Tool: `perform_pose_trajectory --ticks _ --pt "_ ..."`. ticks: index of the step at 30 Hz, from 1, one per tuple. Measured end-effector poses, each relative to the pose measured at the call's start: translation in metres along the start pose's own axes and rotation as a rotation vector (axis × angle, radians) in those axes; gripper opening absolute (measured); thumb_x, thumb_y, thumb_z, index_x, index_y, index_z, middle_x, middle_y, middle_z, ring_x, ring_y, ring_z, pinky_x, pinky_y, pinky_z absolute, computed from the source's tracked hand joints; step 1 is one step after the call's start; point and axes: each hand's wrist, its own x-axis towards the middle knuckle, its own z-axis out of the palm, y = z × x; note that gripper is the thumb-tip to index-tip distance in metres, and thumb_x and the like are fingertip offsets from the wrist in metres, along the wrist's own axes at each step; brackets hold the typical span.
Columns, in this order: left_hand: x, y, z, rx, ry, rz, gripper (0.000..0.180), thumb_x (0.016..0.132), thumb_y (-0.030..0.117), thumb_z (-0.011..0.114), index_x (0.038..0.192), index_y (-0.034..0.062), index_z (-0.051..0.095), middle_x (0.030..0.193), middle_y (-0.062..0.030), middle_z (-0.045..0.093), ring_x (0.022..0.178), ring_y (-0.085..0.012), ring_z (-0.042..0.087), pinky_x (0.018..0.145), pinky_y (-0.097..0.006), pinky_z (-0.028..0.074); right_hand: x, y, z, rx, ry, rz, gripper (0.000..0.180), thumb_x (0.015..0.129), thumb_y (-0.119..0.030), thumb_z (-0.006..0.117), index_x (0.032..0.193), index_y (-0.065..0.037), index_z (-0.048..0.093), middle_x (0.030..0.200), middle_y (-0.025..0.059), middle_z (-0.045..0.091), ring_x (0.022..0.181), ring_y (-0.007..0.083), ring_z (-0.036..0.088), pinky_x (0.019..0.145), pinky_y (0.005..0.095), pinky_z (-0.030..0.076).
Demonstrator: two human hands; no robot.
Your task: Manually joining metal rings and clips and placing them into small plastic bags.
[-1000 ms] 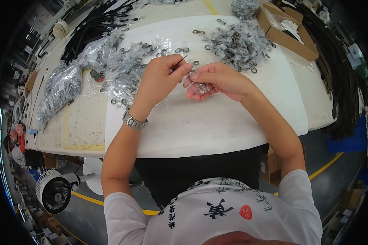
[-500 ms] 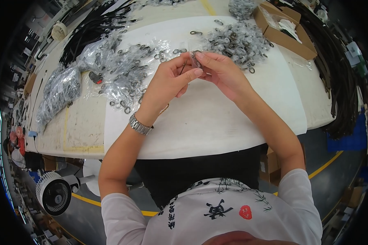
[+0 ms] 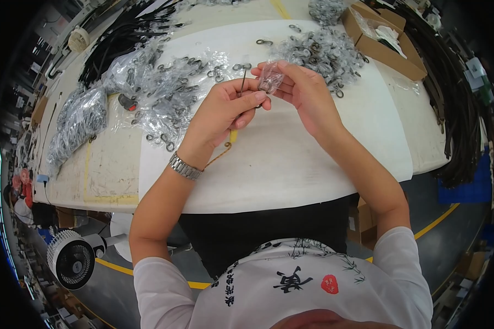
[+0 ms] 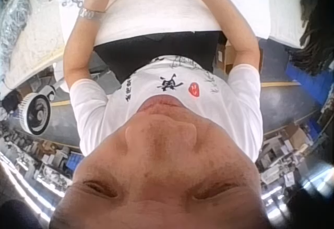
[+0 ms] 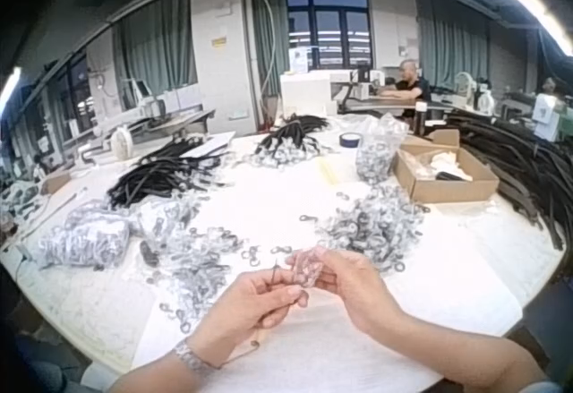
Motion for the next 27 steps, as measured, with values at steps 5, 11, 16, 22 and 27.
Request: perform_pose_trajectory --ticks 5,11,16,22,27 --pt "0.001 0.001 -0.003 0.111 0.043 0.052 0.017 0.102 0.010 0.066 0.115 -0.0003 0.066 0.095 -0.0059 0.072 0.051 0.0001 0.039 0.046 -0.016 0.028 0.002 0.007 -0.012 -0.105 -0.070 0.055 0.034 0.103 -0.029 0.065 0.114 0.001 0.076 0.109 0.0086 0.076 0.099 0.0136 0.070 0.097 0.0318 0.054" --pt "0.004 0.004 -0.010 -0.023 0.195 0.194 0.020 0.099 0.013 0.070 0.114 -0.0013 0.068 0.095 -0.0077 0.075 0.052 -0.0009 0.040 0.047 -0.017 0.030 0.002 -0.002 -0.009 0.046 0.074 0.085 0.032 0.102 -0.030 0.068 0.113 -0.001 0.075 0.112 0.0079 0.076 0.101 0.0136 0.070 0.098 0.0314 0.054" --pt "0.004 0.004 -0.009 0.011 0.224 0.216 0.020 0.098 0.015 0.072 0.111 0.0000 0.070 0.091 -0.0044 0.073 0.052 -0.0003 0.038 0.047 -0.017 0.028 0.002 0.001 -0.013 0.040 0.068 0.104 0.032 0.106 -0.032 0.063 0.115 -0.004 0.074 0.119 0.0077 0.076 0.107 0.0132 0.069 0.101 0.0302 0.051" --pt "-0.005 0.014 0.004 0.146 0.310 0.209 0.018 0.100 0.013 0.070 0.111 -0.0007 0.071 0.090 -0.0040 0.072 0.056 0.0003 0.041 0.049 -0.016 0.029 0.002 0.003 -0.011 0.041 0.089 0.095 0.034 0.104 -0.034 0.065 0.113 -0.003 0.074 0.114 0.0083 0.076 0.106 0.0142 0.071 0.099 0.0302 0.053" --pt "-0.005 0.013 0.010 0.241 0.377 0.273 0.018 0.098 0.015 0.073 0.108 -0.0002 0.074 0.084 -0.0037 0.074 0.054 -0.0002 0.042 0.047 -0.018 0.031 0.000 0.003 -0.008 0.043 0.084 0.081 0.034 0.103 -0.033 0.067 0.113 -0.002 0.074 0.112 0.0086 0.077 0.105 0.0159 0.072 0.098 0.0304 0.054"
